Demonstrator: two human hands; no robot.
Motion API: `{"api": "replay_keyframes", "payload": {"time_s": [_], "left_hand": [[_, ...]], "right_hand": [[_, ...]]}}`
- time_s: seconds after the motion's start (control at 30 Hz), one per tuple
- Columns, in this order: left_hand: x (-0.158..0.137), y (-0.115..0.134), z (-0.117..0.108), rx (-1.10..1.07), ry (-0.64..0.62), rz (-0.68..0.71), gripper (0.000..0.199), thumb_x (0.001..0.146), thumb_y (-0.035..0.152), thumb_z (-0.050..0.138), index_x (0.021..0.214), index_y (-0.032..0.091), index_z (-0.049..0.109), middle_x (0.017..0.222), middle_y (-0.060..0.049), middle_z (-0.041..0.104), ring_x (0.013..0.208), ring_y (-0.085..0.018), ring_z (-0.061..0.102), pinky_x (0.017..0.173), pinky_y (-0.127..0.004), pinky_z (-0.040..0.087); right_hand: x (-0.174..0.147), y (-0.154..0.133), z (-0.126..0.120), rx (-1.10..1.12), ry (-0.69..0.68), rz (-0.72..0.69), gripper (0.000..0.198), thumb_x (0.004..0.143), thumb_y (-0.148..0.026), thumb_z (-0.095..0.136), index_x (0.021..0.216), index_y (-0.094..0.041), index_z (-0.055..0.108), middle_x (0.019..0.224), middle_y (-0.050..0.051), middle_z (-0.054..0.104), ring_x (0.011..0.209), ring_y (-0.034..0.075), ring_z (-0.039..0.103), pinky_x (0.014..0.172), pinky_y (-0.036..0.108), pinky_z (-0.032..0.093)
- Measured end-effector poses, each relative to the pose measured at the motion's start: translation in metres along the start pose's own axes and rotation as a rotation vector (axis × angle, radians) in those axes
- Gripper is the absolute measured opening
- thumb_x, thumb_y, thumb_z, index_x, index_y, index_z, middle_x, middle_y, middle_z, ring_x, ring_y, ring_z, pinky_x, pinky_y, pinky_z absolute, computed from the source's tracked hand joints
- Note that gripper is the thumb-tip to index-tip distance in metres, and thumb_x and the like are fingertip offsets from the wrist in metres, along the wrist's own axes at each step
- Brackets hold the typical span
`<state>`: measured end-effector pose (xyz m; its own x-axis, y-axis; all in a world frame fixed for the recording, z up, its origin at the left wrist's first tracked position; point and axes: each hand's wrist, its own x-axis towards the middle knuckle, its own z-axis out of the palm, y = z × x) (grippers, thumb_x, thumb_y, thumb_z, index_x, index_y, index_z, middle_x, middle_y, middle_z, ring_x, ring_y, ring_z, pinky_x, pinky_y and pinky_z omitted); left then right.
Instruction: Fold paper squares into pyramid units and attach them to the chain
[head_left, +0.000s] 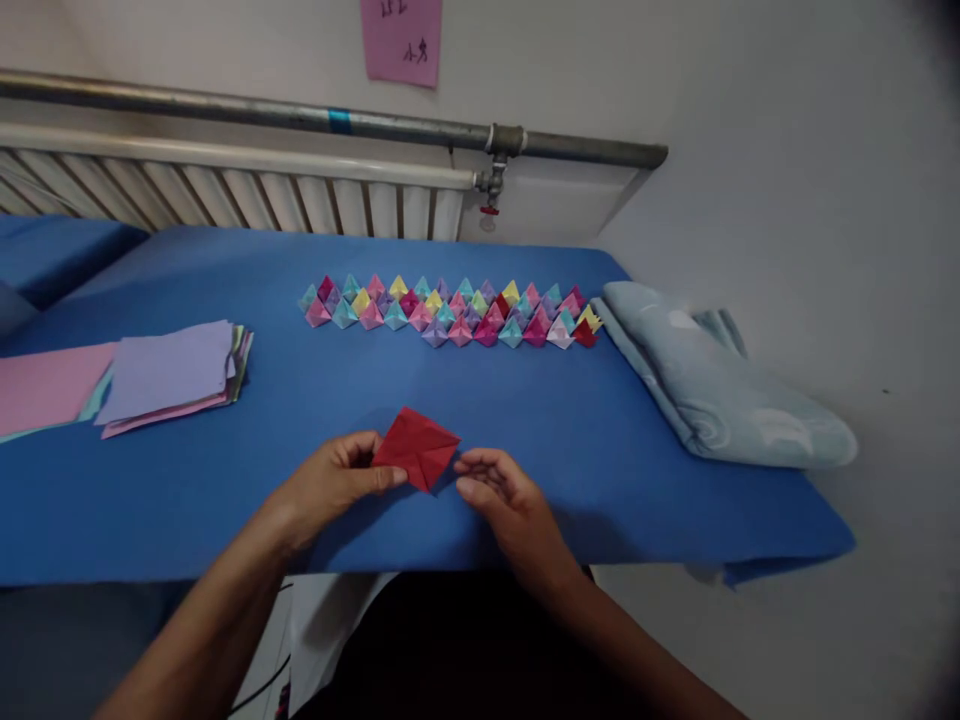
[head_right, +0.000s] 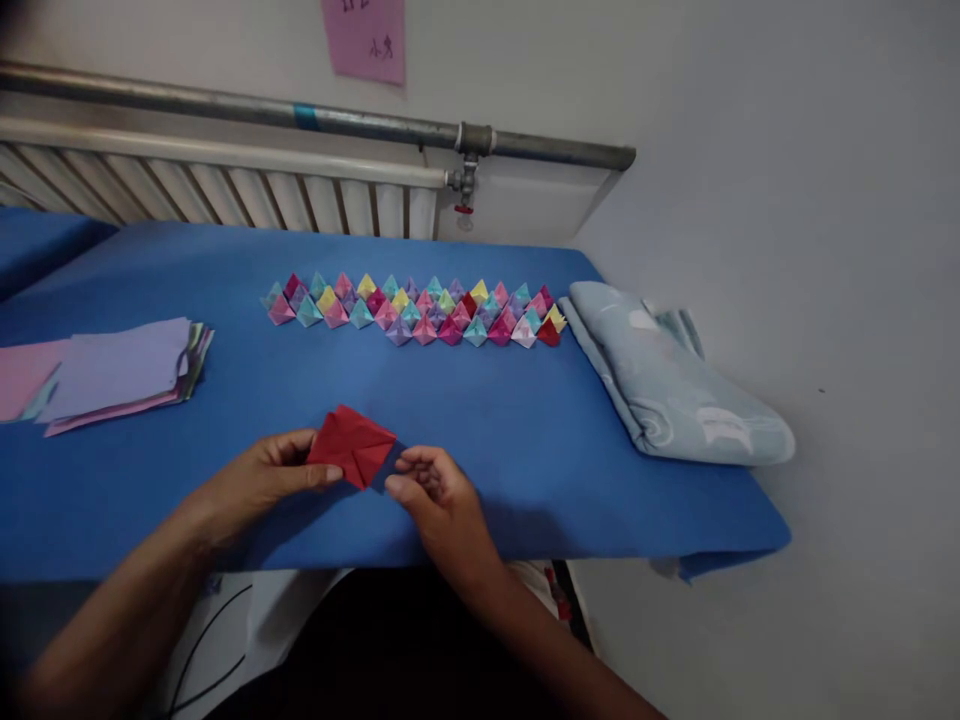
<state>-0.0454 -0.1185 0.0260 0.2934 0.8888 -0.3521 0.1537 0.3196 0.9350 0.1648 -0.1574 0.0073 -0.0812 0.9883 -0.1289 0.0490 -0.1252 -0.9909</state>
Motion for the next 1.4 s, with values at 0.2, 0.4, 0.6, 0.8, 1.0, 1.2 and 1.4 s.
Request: {"api": "replay_keyframes", "payload": {"time_s": [0.2, 0.4, 0.6, 0.8, 1.0, 1.2, 1.4], "left_hand": [[-0.008, -0.021, 0.026, -0.282, 0.105, 0.032, 0.02, 0.065, 0.032, 0.075, 0.078, 0.018, 0.069, 0.066, 0.001, 0.062, 0.06, -0.011, 0.051, 0.061, -0.027, 0.043], [-0.011, -0.028, 0.033, -0.393, 0.078, 0.025, 0.024, 0.067, 0.03, 0.076, 0.086, 0.017, 0.07, 0.072, 0.001, 0.066, 0.063, -0.01, 0.054, 0.063, -0.024, 0.044], [-0.01, -0.012, 0.018, -0.33, 0.031, 0.031, 0.032, 0.062, 0.026, 0.08, 0.089, 0.018, 0.066, 0.087, -0.001, 0.071, 0.081, -0.015, 0.063, 0.077, -0.027, 0.048], [-0.005, 0.001, 0.008, -0.312, -0.031, -0.053, 0.03, 0.06, 0.023, 0.08, 0.083, 0.017, 0.062, 0.073, 0.003, 0.068, 0.065, -0.008, 0.059, 0.065, -0.021, 0.045], [-0.002, 0.006, 0.005, -0.197, -0.036, -0.054, 0.02, 0.062, 0.026, 0.077, 0.072, 0.016, 0.062, 0.064, 0.005, 0.061, 0.059, -0.007, 0.052, 0.061, -0.02, 0.041], [0.001, 0.006, -0.001, -0.086, -0.075, -0.057, 0.018, 0.065, 0.029, 0.072, 0.067, 0.016, 0.06, 0.059, 0.006, 0.055, 0.056, -0.007, 0.047, 0.058, -0.021, 0.038], [0.001, -0.001, 0.001, 0.26, 0.009, 0.198, 0.012, 0.077, 0.03, 0.061, 0.075, 0.019, 0.062, 0.07, 0.003, 0.061, 0.066, -0.012, 0.054, 0.063, -0.025, 0.042]], "right_hand": [[0.009, -0.007, 0.024, 0.206, -0.109, 0.0, 0.029, 0.073, -0.024, 0.066, 0.101, -0.022, 0.06, 0.103, 0.005, 0.07, 0.095, 0.019, 0.066, 0.086, 0.035, 0.052], [0.008, -0.008, 0.027, 0.189, -0.082, 0.033, 0.015, 0.075, -0.027, 0.065, 0.089, -0.022, 0.065, 0.088, 0.001, 0.07, 0.083, 0.017, 0.064, 0.081, 0.032, 0.05], [0.01, -0.01, 0.018, 0.077, -0.134, 0.072, 0.009, 0.074, -0.029, 0.066, 0.079, -0.022, 0.065, 0.076, -0.003, 0.065, 0.073, 0.014, 0.058, 0.072, 0.027, 0.045], [0.012, -0.012, 0.013, -0.041, -0.169, 0.081, 0.006, 0.075, -0.027, 0.063, 0.078, -0.021, 0.064, 0.073, -0.003, 0.061, 0.068, 0.012, 0.052, 0.067, 0.025, 0.041], [0.015, -0.016, 0.012, -0.11, -0.184, 0.063, 0.006, 0.076, -0.024, 0.059, 0.078, -0.02, 0.064, 0.071, -0.004, 0.059, 0.065, 0.011, 0.049, 0.064, 0.023, 0.039], [0.019, -0.016, 0.012, -0.195, -0.178, 0.006, 0.008, 0.079, -0.023, 0.057, 0.079, -0.021, 0.065, 0.067, -0.005, 0.057, 0.061, 0.01, 0.049, 0.059, 0.022, 0.039], [0.024, -0.008, 0.008, -0.504, -0.094, -0.396, 0.012, 0.085, -0.022, 0.053, 0.086, -0.02, 0.065, 0.078, 0.0, 0.065, 0.073, 0.014, 0.056, 0.069, 0.027, 0.042]]}}
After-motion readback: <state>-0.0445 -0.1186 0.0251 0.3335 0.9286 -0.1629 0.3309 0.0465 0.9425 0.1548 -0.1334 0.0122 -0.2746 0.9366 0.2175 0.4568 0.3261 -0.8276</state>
